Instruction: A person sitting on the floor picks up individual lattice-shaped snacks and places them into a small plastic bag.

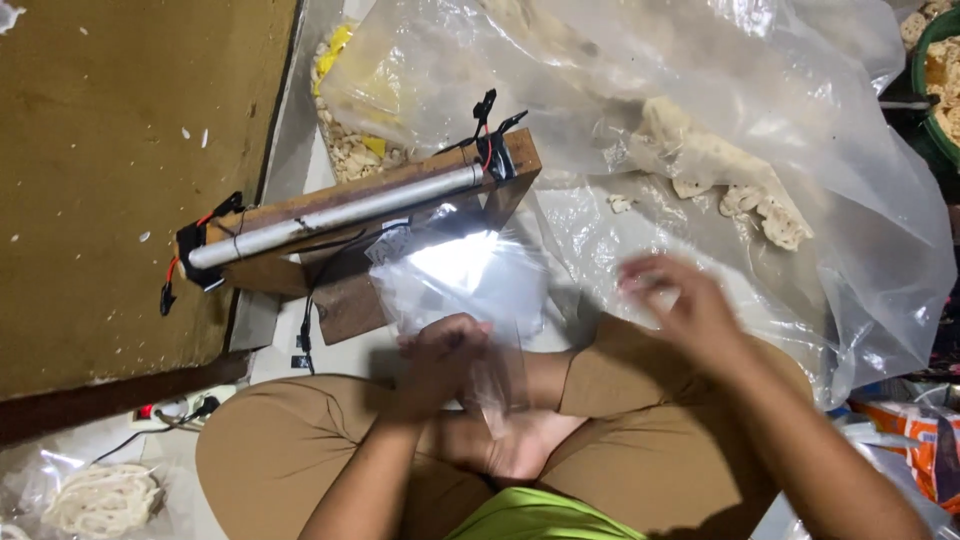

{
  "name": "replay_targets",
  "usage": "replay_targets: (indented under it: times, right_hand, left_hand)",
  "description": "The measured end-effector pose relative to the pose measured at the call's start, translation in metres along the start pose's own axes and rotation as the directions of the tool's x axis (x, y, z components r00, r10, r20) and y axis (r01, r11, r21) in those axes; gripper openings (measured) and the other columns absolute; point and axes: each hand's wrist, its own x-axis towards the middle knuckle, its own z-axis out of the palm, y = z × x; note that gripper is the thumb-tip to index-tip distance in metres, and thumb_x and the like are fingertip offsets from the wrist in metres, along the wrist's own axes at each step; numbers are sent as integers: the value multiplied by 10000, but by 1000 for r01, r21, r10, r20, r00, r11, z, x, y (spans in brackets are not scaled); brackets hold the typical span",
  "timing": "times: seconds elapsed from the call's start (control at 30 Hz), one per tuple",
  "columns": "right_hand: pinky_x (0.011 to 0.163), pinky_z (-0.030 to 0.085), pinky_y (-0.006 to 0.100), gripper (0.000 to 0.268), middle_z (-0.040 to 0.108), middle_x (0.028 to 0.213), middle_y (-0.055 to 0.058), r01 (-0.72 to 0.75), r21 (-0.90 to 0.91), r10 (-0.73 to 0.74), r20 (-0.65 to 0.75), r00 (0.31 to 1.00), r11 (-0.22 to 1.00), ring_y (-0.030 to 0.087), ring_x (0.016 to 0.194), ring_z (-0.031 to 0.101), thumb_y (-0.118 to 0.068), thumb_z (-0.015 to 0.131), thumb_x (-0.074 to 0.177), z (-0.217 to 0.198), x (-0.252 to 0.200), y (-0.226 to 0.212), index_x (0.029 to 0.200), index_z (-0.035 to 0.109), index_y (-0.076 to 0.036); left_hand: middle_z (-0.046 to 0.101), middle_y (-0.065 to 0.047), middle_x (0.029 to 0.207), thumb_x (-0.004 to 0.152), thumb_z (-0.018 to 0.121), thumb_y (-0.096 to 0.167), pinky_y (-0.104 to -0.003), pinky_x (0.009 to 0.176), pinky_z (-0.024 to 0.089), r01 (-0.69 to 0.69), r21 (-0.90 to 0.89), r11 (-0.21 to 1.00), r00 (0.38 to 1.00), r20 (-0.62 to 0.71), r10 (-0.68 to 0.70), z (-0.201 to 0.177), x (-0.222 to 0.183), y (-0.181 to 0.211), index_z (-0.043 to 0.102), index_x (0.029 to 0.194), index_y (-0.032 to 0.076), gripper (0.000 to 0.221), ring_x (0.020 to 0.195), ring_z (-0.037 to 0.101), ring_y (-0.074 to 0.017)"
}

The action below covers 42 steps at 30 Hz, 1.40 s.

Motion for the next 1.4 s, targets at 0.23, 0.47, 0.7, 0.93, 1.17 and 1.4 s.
replay_targets:
  times: [0.23,0.47,0.7,0.93,1.17,1.4]
  right_hand:
    - [1095,438,567,473,606,1373,243,-199,-554,183,-84,980,809,471,1302,556,-242,673,994,-49,134,142,1437,613,-88]
    - [1215,238,658,695,328,1610,328,-357,-587,366,-108,924,727,556,1478,279,-153,617,1015,-62,221,184,1633,316,-49]
    - [1107,356,630,547,495,1485,212,-693,-359,584,-374,721,625,417,1331,473,-530,472,1115,-162,291,140,1536,458,-180]
    - [1026,354,559,507,488,1374,207,-291,-739,55,-326,944,608,414,1223,438,-436,545,1102,-168,333,211,1399,516,-26]
    - [1067,402,600,653,597,1408,221,-424,-513,444,-92,891,746,445,1255,558,-553,509,1022,-116,324,202,1394,615,-27]
    - [968,500,569,655,745,1101,246,-316,-683,481,58,875,658,419,1009,706,-626,617,956,-101,277,187,1060,809,-8]
  left_hand:
    - [717,-201,814,991,572,259,-450,799,513,598,233,767,719,266,-642,-4,14,-73,685,834,43,290,864,705,-337]
    - [740,-74,833,996,499,322,-390,823,536,733,311,605,556,238,-796,9,0,-169,688,849,129,308,867,732,-248]
    - [719,-128,618,945,642,137,-267,460,521,726,2,688,643,352,-680,-4,30,-84,658,826,-33,208,480,607,-163]
    - [722,-107,643,953,674,90,-265,438,468,749,-17,662,625,347,-699,-1,28,-96,588,697,21,278,461,564,-145]
    - [722,-128,663,905,681,86,-284,463,489,758,-109,644,634,355,-687,-4,32,-83,609,701,-10,237,483,573,-171]
    - [738,-90,654,936,710,122,-270,446,492,668,32,743,689,350,-635,-3,31,-91,616,698,42,268,468,594,-137]
